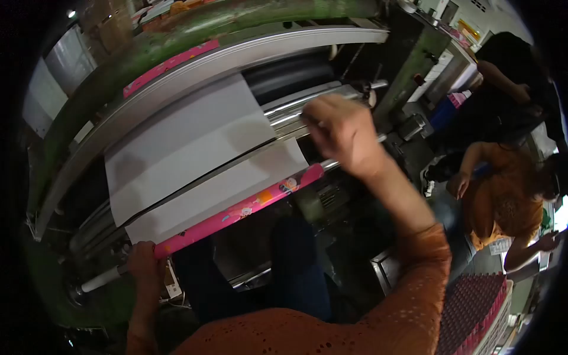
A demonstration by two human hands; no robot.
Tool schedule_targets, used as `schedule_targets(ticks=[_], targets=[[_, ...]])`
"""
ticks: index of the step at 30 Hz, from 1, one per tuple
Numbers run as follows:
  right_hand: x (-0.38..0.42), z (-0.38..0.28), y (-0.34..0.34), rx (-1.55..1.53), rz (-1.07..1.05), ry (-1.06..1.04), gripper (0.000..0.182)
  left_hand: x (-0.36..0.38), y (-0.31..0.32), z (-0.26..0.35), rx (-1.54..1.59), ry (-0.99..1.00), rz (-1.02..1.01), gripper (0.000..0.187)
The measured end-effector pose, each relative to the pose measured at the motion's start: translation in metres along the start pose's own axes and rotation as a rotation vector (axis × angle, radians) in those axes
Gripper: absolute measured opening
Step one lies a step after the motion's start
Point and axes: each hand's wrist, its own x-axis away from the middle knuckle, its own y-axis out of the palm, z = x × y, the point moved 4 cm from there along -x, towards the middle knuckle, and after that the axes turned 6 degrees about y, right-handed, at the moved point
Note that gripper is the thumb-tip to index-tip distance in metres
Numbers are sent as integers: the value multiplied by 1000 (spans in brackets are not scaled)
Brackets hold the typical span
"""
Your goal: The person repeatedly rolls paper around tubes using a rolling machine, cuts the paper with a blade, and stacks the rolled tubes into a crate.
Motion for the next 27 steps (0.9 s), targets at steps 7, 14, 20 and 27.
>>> schedule_targets(ticks=[7,14,20,27], targets=[[120,-8,36,-563,205,390,9,-146,14,198,44,178,33,34],[237,75,1,-657,327,979,8,-253,47,353,-154,293,252,6],[326,108,-4,-820,430,1234,13,-333,68,463,-114,282,267,6],[399,95,23,-864,339,1427,11,-407,60,561,99,296,334,7]])
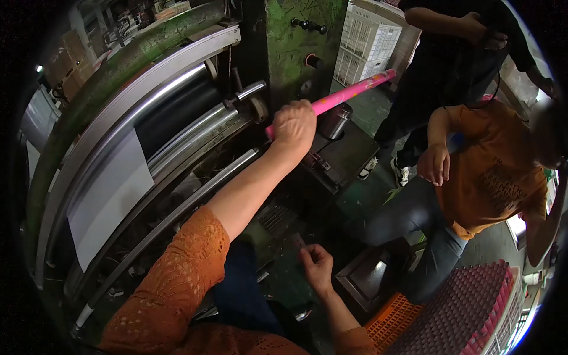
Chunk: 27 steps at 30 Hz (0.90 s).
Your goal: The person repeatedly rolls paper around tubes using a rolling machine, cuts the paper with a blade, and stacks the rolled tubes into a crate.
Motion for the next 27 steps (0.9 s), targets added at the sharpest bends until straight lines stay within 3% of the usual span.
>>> schedule_targets(ticks=[3,7,10,13,14,16,18,19,21,22,23,25,27], targets=[[15,3,1,13,-22,59,11,-14,-21,10,32,-2,63,7],[27,-18,-2,22,9,-10,10,26,-62,0,103,85,-21,8],[50,-87,5,-57,43,-152,5,89,-91,-32,158,92,-67,7],[73,-161,21,-194,-35,-492,8,167,-141,-68,311,104,-163,11],[82,-190,34,-212,-67,-578,9,194,-153,-80,400,110,-132,29],[95,-235,63,-120,-181,-704,8,245,-183,-102,381,183,-262,32],[106,-278,117,-35,-347,-796,8,290,-211,-125,484,155,-408,31],[106,-292,147,29,-389,-851,7,312,-220,-138,470,133,-389,31],[99,-315,215,150,-482,-864,8,357,-225,-155,405,177,-592,33],[94,-323,249,191,-554,-813,8,375,-228,-166,402,172,-581,33],[87,-331,288,204,-532,-942,10,393,-229,-177,401,143,-589,34],[67,-346,362,241,-492,-986,15,425,-235,-194,408,122,-592,35],[57,-364,426,369,-323,-1053,23,449,-239,-210,358,47,-614,42]])
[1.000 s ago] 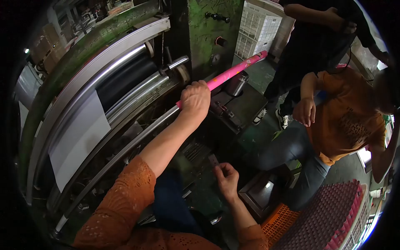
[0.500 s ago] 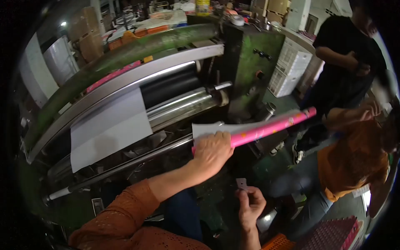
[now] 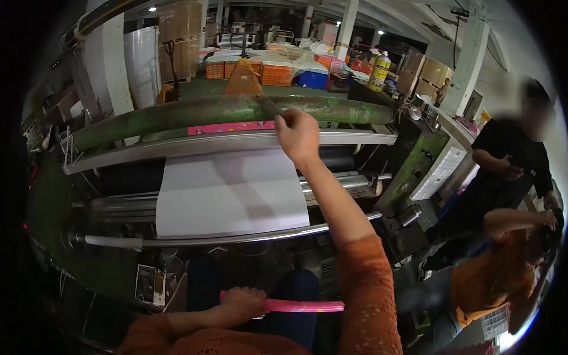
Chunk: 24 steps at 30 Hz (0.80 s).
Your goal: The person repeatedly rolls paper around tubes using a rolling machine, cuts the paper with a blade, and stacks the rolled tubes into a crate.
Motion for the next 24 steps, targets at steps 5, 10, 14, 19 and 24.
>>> schedule_targets(ticks=[5,10,14,19,24], targets=[[-85,36,95,119,76,280,37,32,-3,-21,29,-79,-8,45],[24,-7,47,236,-81,-9,31,23,2,-38,-19,-175,-117,45],[211,-7,-20,175,-892,-149,25,8,-7,-40,-48,39,183,41],[347,28,-115,344,-666,123,32,-35,-44,0,-1,345,218,42],[399,35,-180,646,-317,343,34,-83,-63,75,21,552,206,41]])
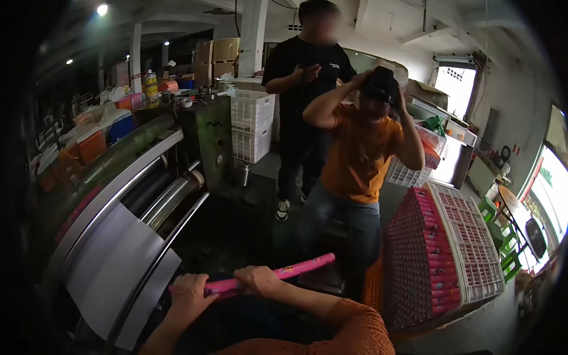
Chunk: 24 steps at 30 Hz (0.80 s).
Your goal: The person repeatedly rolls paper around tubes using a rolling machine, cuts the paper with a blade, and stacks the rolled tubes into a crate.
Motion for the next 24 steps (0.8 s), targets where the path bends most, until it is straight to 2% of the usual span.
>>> schedule_targets(ticks=[1,3,4,7,8,10,11,12,14,16,19,21,24], targets=[[5,16,-2,-11,18,156,34,-15,-5,14,-2,16,-5,41],[15,40,-21,-94,132,392,33,-31,-28,52,-226,309,529,41],[18,57,-23,-102,235,421,32,-31,-19,60,-227,360,603,35],[29,76,-40,-155,427,463,28,-52,12,76,216,189,356,28],[31,76,-39,-160,426,472,28,-62,21,80,220,191,347,28],[31,69,-36,-116,546,367,24,-84,62,66,948,-145,264,30],[32,65,-36,-63,599,298,24,-93,76,63,1003,-157,371,33],[33,68,-33,-66,596,306,24,-98,88,62,1007,-160,363,33],[36,74,-31,57,678,251,24,-112,92,62,951,-301,419,35],[39,85,-30,101,688,255,26,-121,97,63,900,-383,321,37],[46,96,-27,155,684,273,29,-140,124,62,997,-350,268,33],[54,104,-25,169,665,290,31,-153,130,67,947,-192,452,30],[70,120,-23,153,653,338,32,-164,138,78,879,-111,388,28]])
